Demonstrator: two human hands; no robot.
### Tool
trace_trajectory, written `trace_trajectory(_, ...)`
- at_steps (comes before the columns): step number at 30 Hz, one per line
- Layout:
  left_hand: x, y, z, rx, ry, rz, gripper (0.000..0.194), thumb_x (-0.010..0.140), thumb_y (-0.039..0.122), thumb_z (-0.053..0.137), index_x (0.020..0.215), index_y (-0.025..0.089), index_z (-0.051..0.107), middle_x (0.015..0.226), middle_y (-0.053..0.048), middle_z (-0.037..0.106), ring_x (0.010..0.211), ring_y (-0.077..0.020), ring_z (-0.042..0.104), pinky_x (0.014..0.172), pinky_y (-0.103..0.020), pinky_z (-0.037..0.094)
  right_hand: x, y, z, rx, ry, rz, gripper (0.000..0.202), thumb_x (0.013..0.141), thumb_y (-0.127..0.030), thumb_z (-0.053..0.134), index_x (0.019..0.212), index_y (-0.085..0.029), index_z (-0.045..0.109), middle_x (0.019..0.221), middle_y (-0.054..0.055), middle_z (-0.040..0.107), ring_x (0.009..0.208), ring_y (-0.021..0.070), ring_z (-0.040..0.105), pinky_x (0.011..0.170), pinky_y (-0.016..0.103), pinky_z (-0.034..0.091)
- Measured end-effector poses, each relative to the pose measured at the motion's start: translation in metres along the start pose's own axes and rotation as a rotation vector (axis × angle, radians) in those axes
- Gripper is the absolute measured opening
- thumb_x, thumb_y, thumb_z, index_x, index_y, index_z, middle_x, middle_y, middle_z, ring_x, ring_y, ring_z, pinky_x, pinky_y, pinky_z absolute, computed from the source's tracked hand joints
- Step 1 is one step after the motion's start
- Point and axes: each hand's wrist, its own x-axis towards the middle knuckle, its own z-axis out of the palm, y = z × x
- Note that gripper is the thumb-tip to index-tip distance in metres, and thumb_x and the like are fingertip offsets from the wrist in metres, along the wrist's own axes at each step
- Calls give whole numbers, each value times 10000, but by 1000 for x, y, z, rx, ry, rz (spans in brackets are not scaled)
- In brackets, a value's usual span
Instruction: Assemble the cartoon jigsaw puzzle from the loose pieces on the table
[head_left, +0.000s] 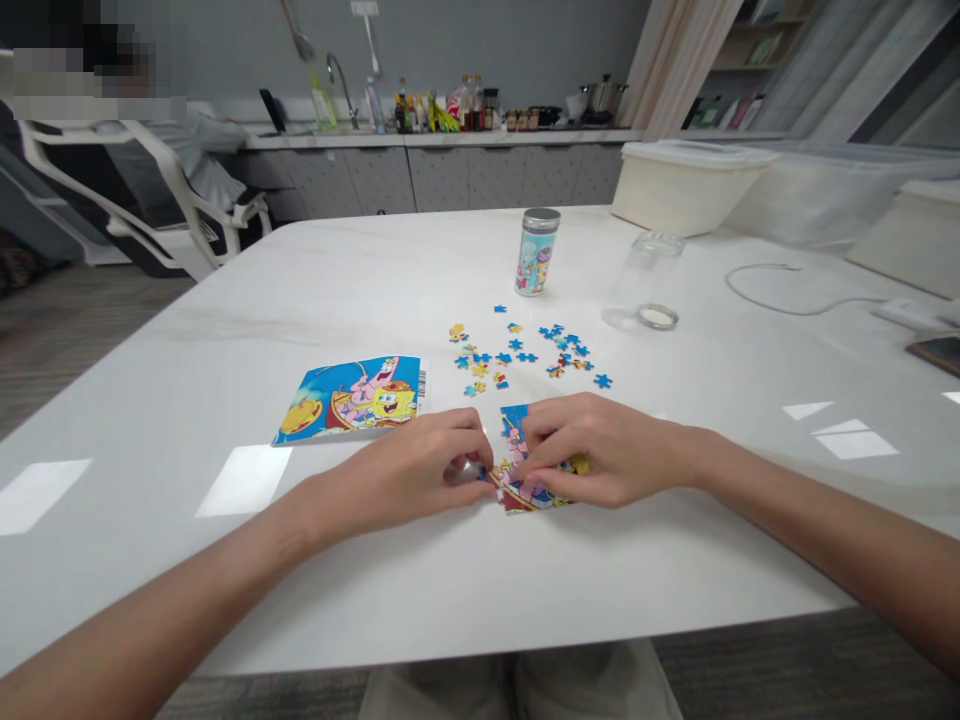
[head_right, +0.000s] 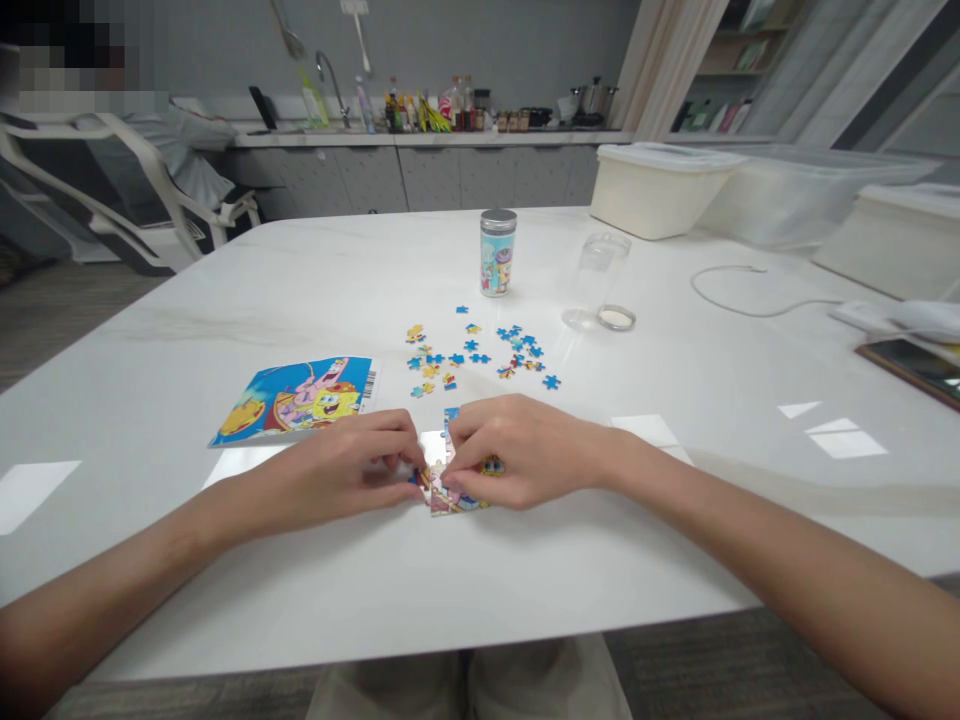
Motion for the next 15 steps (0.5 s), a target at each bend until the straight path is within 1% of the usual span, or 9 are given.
trace_trajectory(3,0,0,0,-2,16,1,134,861,289,565,904,191,646,869,-11,568,717,-109,532,627,-216,399,-1,1,2,-22,-55,-25,258,885,-164,473,792,-170,714,682,29,587,693,128,502,632,250,360)
trace_trajectory(6,0,1,-3,-3,7,9,152,862,312,571,916,195,652,882,-12,570,692,-101,526,614,-215,396,-2,2,3,-34,-64,-23,261,889,-168,470,794,-171,713,648,21,565,680,130,492,618,251,348)
trace_trajectory(11,-1,1,-5,-9,-41,48,137,851,218,572,947,214,670,887,-4,575,628,-71,518,614,-204,396,-2,1,3,-24,-83,-15,275,907,-195,462,806,-167,716,657,25,581,679,132,496,627,258,350)
trace_trajectory(15,-2,-1,-2,24,-34,97,175,886,234,534,948,243,698,846,-2,582,603,-68,510,579,-196,377,-2,1,3,-27,-89,-15,283,915,-204,453,811,-168,714,632,17,565,664,129,494,608,255,346)
